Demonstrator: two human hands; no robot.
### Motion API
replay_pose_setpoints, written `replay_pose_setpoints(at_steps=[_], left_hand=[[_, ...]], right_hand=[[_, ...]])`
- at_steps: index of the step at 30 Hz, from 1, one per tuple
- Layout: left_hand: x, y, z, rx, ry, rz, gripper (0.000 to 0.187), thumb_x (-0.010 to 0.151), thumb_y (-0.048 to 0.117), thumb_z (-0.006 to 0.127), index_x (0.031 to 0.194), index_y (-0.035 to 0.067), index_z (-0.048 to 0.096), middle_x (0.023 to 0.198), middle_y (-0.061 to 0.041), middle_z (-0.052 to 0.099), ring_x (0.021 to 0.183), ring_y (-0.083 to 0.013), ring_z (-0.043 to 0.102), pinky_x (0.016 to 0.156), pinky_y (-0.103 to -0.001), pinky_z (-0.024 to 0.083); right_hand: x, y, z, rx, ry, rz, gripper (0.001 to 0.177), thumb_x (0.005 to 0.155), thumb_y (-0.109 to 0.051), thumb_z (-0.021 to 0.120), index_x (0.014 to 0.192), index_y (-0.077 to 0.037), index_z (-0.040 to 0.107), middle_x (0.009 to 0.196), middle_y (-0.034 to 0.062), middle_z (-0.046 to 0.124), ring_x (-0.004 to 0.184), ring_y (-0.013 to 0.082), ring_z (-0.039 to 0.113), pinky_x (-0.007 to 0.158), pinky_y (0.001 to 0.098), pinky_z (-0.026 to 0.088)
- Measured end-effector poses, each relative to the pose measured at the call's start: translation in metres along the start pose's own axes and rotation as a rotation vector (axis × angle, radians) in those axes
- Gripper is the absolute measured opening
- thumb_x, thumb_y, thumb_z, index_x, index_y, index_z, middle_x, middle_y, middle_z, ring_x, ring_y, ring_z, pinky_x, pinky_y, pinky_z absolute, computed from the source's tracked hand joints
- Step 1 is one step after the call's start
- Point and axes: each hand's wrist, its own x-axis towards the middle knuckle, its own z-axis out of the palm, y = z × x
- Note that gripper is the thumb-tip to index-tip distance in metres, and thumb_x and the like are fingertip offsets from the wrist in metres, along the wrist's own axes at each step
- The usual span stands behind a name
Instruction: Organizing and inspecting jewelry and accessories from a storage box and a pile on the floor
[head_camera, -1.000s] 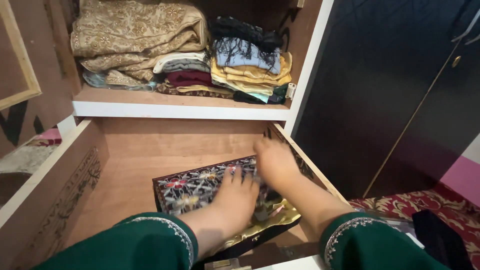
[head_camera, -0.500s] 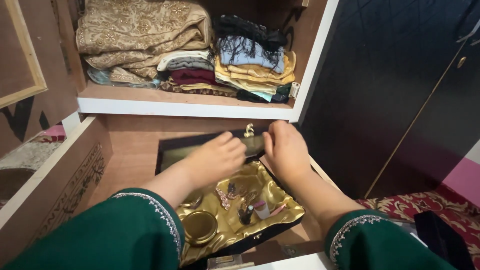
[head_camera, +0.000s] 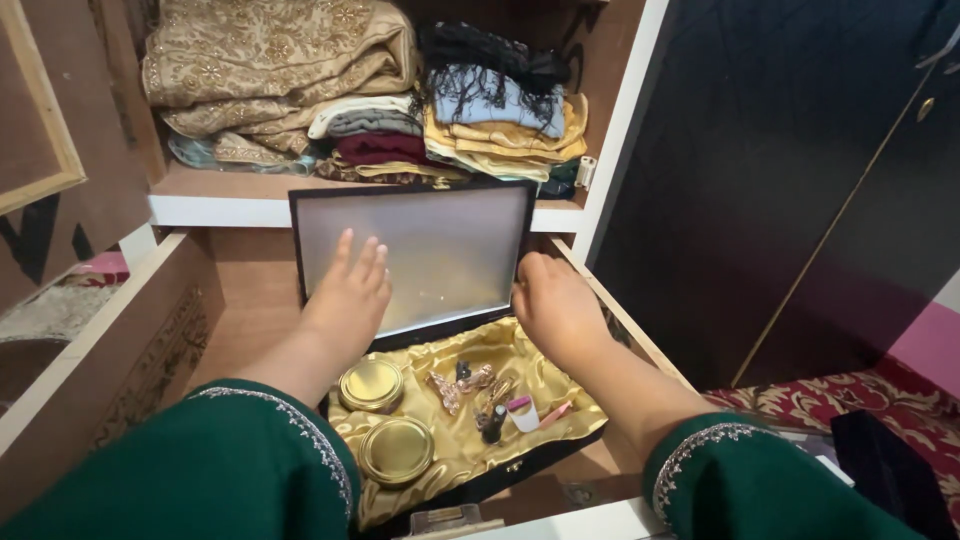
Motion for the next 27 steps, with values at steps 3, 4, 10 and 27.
replay_pose_setpoints(at_steps=[3, 4, 10, 27], left_hand=[[0.001, 0.004, 0.001, 0.007, -0.073, 0.007, 0.045, 0.095, 0.022, 0.04, 0.138, 0.011, 0.049, 0.151, -0.016, 0.042, 0.145, -0.0344, 0.028, 0.119, -0.07, 0.006], [0.0, 0.006, 0.0, -0.002, -0.093, -0.001, 0.045, 0.095, 0.021, 0.039, 0.138, 0.013, 0.05, 0.151, -0.016, 0.042, 0.145, -0.0343, 0.029, 0.118, -0.07, 0.006], [-0.004, 0.019, -0.009, -0.037, -0.147, 0.001, 0.043, 0.097, 0.02, 0.036, 0.137, 0.017, 0.051, 0.149, -0.012, 0.046, 0.144, -0.0323, 0.032, 0.117, -0.07, 0.006], [0.117, 0.057, 0.041, -0.485, 0.142, 0.133, 0.017, 0.082, 0.014, 0.059, 0.077, 0.018, 0.074, 0.074, -0.004, 0.07, 0.073, -0.0261, 0.069, 0.075, -0.055, 0.05]], right_hand=[[-0.004, -0.001, 0.005, -0.011, -0.097, 0.017, 0.02, 0.089, -0.032, 0.057, 0.095, -0.013, 0.054, 0.089, 0.011, 0.064, 0.093, 0.0351, 0.065, 0.078, 0.0472, 0.054], [-0.006, -0.001, 0.01, -0.025, -0.144, 0.016, 0.02, 0.088, -0.032, 0.058, 0.095, -0.014, 0.055, 0.09, 0.011, 0.064, 0.093, 0.035, 0.066, 0.077, 0.0472, 0.054], [-0.027, -0.023, 0.011, -0.089, -0.637, 0.083, 0.034, 0.089, -0.042, 0.056, 0.105, -0.013, 0.062, 0.101, 0.0126, 0.069, 0.1, 0.0341, 0.069, 0.082, 0.0488, 0.057], [0.052, -0.016, -0.022, -0.032, -0.952, -0.074, 0.036, 0.087, -0.026, 0.068, 0.123, -0.019, 0.067, 0.106, 0.0164, 0.073, 0.093, 0.0321, 0.073, 0.084, 0.0434, 0.058]])
